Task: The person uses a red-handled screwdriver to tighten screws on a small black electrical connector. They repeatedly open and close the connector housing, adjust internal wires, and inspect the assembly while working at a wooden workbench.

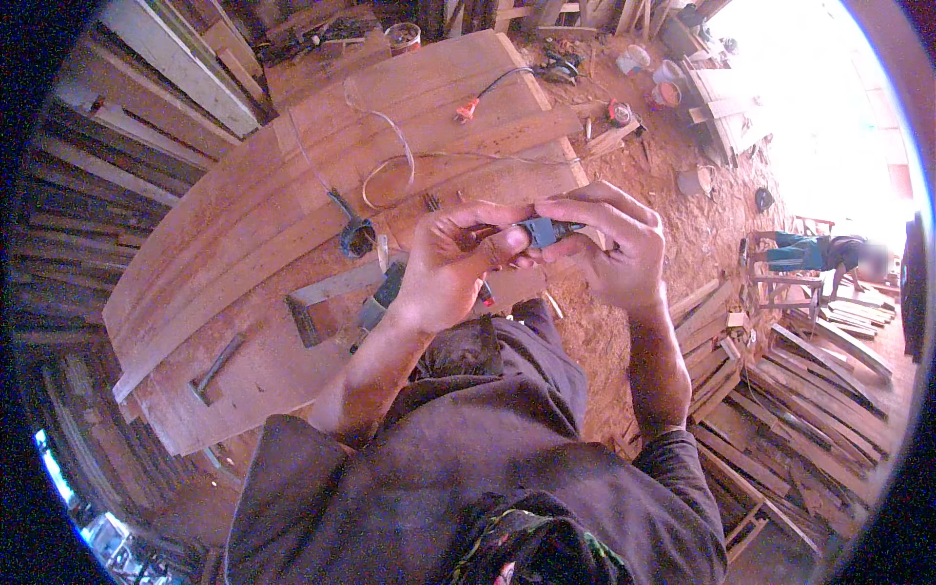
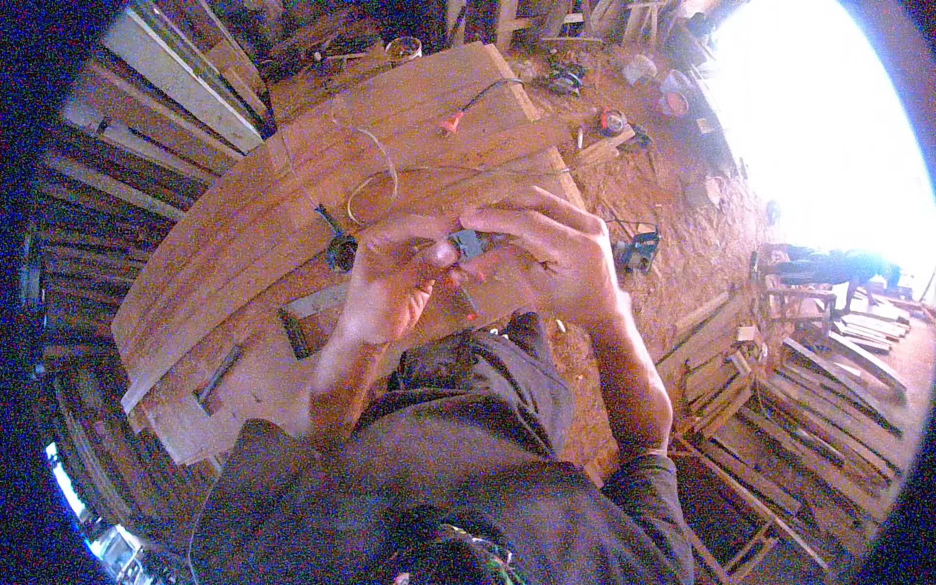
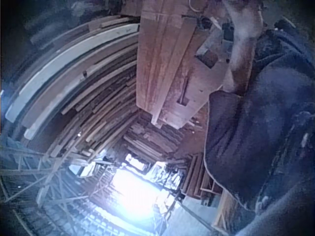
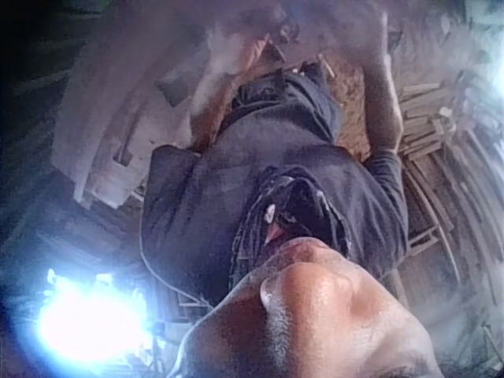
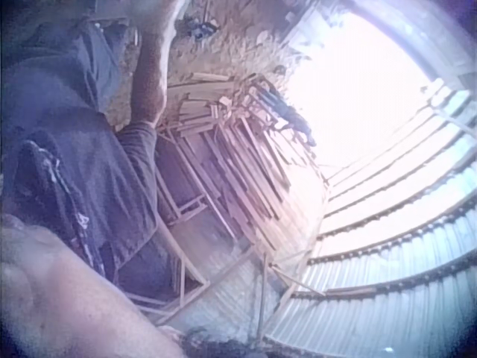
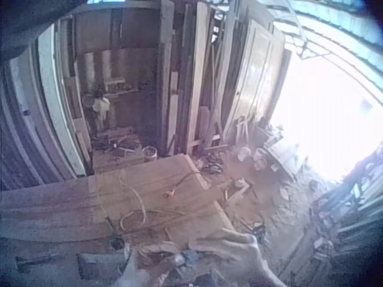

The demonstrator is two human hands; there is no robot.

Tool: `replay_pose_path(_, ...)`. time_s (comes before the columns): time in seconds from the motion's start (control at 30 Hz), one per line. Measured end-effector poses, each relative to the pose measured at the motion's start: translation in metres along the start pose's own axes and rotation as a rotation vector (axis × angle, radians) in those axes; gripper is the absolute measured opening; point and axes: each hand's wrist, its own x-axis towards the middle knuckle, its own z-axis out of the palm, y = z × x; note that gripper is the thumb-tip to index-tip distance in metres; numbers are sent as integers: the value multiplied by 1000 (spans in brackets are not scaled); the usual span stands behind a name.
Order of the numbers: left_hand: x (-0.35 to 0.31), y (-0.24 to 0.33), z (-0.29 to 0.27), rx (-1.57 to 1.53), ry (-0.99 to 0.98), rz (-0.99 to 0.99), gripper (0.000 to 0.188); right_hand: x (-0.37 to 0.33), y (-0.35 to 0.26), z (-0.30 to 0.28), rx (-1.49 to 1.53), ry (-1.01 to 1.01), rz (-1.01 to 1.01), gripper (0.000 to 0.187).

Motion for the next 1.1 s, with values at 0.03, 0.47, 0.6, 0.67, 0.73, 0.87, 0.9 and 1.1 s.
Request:
replay_pose_path(0.03,0,1,0,-9,-14,12,15,2,3,-4,23,-45,9,25)
replay_pose_path(0.47,5,0,0,35,-28,15,21,4,-6,-14,-42,15,101,31)
replay_pose_path(0.6,5,1,-3,60,-23,-27,23,5,-13,-17,-24,1,121,28)
replay_pose_path(0.67,6,-3,-5,9,-73,12,24,7,-12,-21,-2,-16,93,27)
replay_pose_path(0.73,7,-5,-4,-48,-96,50,24,4,-10,-18,128,49,151,30)
replay_pose_path(0.87,8,-9,-2,-194,-160,88,26,-6,-17,-5,574,244,426,24)
replay_pose_path(0.9,9,-9,-3,-235,-194,87,26,-8,-18,-5,572,247,481,25)
replay_pose_path(1.1,10,-17,-7,-275,-259,108,27,-33,-5,6,790,326,622,48)
